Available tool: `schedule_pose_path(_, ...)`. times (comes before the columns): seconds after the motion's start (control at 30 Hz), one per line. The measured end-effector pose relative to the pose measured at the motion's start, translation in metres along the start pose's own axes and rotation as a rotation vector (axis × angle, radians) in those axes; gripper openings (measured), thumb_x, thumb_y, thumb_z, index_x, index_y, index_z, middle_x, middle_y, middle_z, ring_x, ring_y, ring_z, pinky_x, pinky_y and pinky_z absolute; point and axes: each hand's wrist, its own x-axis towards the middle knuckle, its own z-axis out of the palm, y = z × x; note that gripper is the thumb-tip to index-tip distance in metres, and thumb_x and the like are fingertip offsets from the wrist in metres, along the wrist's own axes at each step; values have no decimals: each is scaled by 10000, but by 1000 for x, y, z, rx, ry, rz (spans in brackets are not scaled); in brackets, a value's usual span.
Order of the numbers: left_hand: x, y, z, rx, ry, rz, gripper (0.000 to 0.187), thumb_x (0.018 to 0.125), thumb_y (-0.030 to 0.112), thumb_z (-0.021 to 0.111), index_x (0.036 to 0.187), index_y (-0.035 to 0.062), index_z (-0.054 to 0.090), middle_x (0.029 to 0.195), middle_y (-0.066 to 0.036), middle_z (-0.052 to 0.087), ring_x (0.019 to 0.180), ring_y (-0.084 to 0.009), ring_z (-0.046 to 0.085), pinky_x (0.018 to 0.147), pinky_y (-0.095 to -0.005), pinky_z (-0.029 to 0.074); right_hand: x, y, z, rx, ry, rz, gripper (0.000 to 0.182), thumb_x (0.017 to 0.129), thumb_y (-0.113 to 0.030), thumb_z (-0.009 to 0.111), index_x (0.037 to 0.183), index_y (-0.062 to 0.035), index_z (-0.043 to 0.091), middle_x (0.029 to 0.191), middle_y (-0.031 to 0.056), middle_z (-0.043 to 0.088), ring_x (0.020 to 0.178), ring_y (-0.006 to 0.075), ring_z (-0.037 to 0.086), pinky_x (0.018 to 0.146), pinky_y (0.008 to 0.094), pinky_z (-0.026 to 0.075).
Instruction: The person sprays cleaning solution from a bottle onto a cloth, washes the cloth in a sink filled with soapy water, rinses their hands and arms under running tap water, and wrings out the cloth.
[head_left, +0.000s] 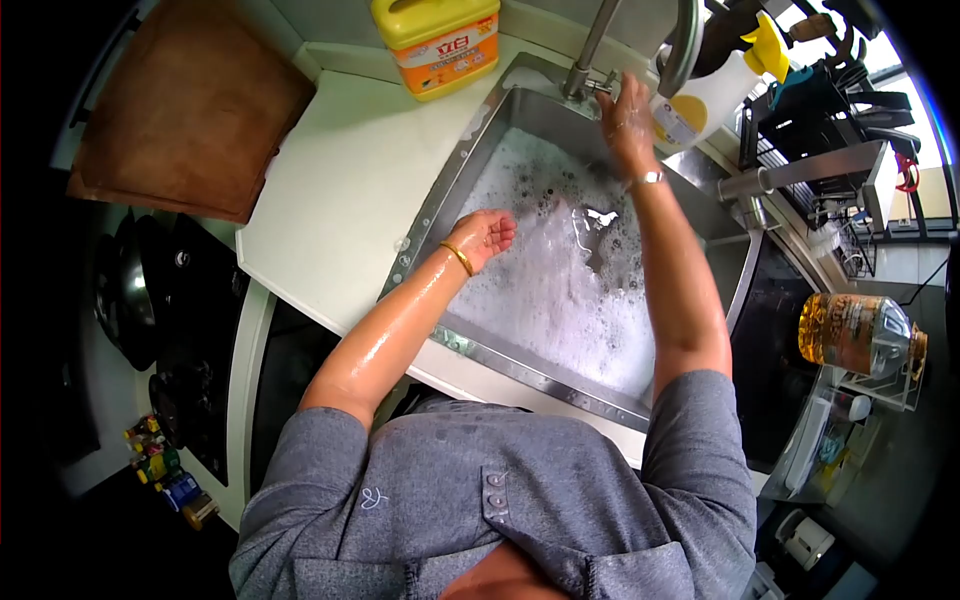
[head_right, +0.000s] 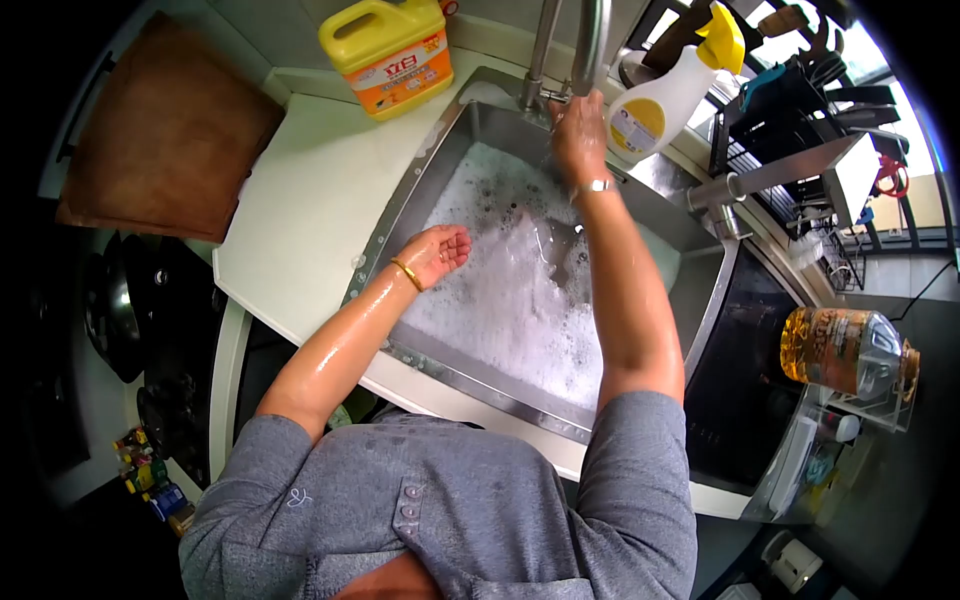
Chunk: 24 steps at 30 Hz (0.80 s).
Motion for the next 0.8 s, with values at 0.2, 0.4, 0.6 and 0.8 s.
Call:
schedule_pose_path(0.2,17,-7,-4,-1,127,-45,254,855,196,601,1061,55,553,981,-105,588,935,-235,565,857,-390,469,-177,40,19,5,-998,410,282,753,-183,633,959,10,629,963,248,620,923,404,592,775,448,499)
schedule_pose_path(0.4,21,-18,5,106,136,-164,458,851,286,614,1213,59,451,1217,-157,462,1119,-339,461,952,-519,386,-233,20,53,658,-667,1194,313,737,-201,685,980,-18,613,791,108,626,662,197,594,593,342,484)
schedule_pose_path(0.6,23,-5,15,36,-181,-253,603,845,542,506,1268,120,427,1246,-150,468,1173,-357,437,967,-538,370,-135,-122,-42,944,-560,772,354,800,-335,589,894,2,532,804,182,597,732,248,588,661,395,467)
schedule_pose_path(0.8,53,-14,39,-206,-664,-134,281,955,304,428,1093,75,513,1065,-100,575,966,-215,575,869,-392,466,-121,-130,-68,447,-243,474,227,881,-244,528,917,-25,483,675,195,590,627,359,605,549,456,447)
